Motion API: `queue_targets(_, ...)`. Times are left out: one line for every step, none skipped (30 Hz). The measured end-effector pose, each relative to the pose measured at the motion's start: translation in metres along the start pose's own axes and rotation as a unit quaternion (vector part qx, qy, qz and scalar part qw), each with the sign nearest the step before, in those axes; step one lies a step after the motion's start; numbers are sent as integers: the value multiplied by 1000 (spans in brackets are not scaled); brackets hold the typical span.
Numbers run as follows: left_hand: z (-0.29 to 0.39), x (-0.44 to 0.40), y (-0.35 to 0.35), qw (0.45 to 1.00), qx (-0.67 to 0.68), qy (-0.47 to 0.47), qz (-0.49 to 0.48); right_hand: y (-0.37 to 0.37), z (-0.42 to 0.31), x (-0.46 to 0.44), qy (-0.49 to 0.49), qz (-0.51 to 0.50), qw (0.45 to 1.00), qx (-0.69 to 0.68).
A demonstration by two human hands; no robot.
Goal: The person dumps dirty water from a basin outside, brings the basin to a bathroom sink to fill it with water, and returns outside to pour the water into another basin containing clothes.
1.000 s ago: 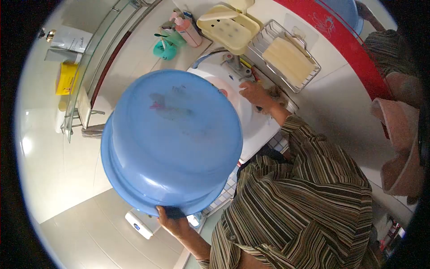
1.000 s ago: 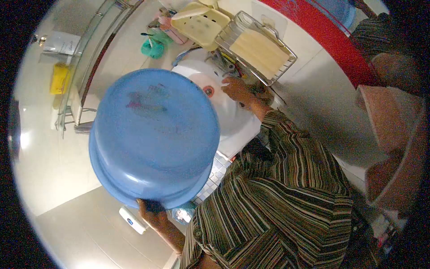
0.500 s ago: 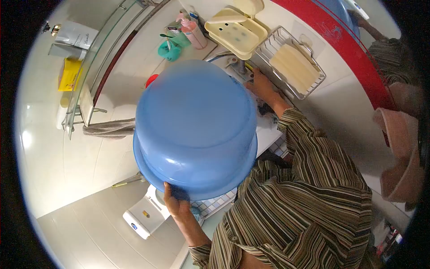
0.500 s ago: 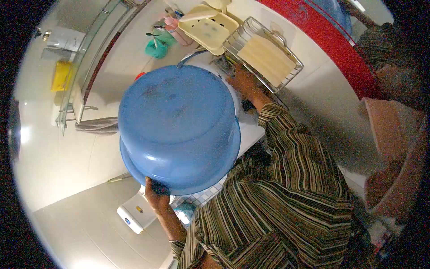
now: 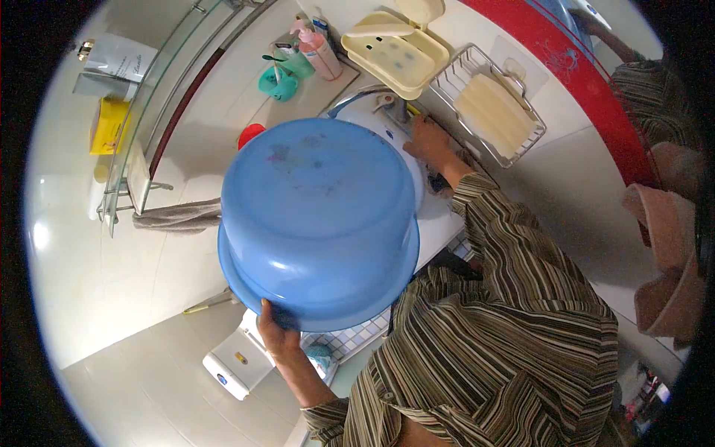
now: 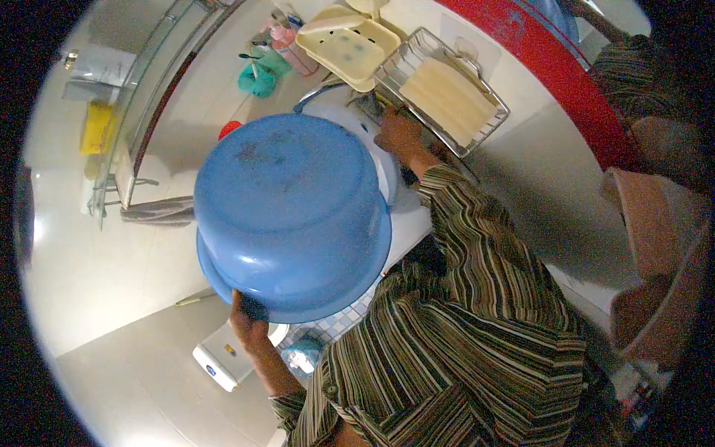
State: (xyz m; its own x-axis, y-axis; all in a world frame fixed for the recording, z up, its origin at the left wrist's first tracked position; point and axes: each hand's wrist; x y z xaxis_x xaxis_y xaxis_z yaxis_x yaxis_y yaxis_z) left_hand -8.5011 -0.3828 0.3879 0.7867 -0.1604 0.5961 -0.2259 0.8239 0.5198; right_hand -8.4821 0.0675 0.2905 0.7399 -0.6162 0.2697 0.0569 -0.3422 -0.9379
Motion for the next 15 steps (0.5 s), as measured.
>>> queue_targets(1,3,3,1000,5,15,-4,-6,1,1,-5,-64,998,-2)
queue_targets(3,5,6,999,10,30,-7,-1,4,0,-3,-64,998,0)
queue_targets(5,7,8,999,11,29,-7,11,8,-3,-27,-1,1000,0)
queue_targets(9,9,9,999,-6,36,15,17,9,-3,-51,61,997,0)
queue_targets(12,11,10,998,-23,44,37,20,12,-6,-52,60,997,0)
queue_targets(13,11,10,998,-23,45,39,24,15,-11,-55,32,998,1)
queue_targets(14,11,11,999,-9,42,29,25,15,-13,-58,4,998,1)
queue_targets(15,10,12,999,4,38,19,27,15,-14,-59,3,998,0)
queue_targets(16,9,14,999,4,38,19,28,15,-15,-52,10,999,-3)
queue_targets(16,9,15,999,5,35,9,28,15,-15,-45,17,999,-7)
queue_targets(16,8,16,999,5,32,-2,28,16,-15,-44,17,999,-6)
queue_targets(16,6,15,1000,5,31,-3,28,18,-15,-51,14,998,-16)
queue_targets(16,3,13,999,10,34,9,29,20,-15,-58,11,998,-25)
queue_targets(16,0,13,999,15,36,20,26,20,-14,-56,12,998,-25)
queue_targets(15,0,15,999,14,35,19,24,21,-12,-71,12,997,-22)
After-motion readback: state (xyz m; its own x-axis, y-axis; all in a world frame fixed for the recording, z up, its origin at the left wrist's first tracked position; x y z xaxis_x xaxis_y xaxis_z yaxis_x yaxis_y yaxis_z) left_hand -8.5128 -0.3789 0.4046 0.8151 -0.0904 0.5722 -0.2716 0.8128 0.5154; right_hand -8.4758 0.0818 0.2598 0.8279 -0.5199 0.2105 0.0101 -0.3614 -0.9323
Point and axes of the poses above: each hand's wrist, its own x-axis away from the middle knuckle, its own y-axis out of the palm, z = x × y, and after that the axes turned 9 degrees about x, right-handed
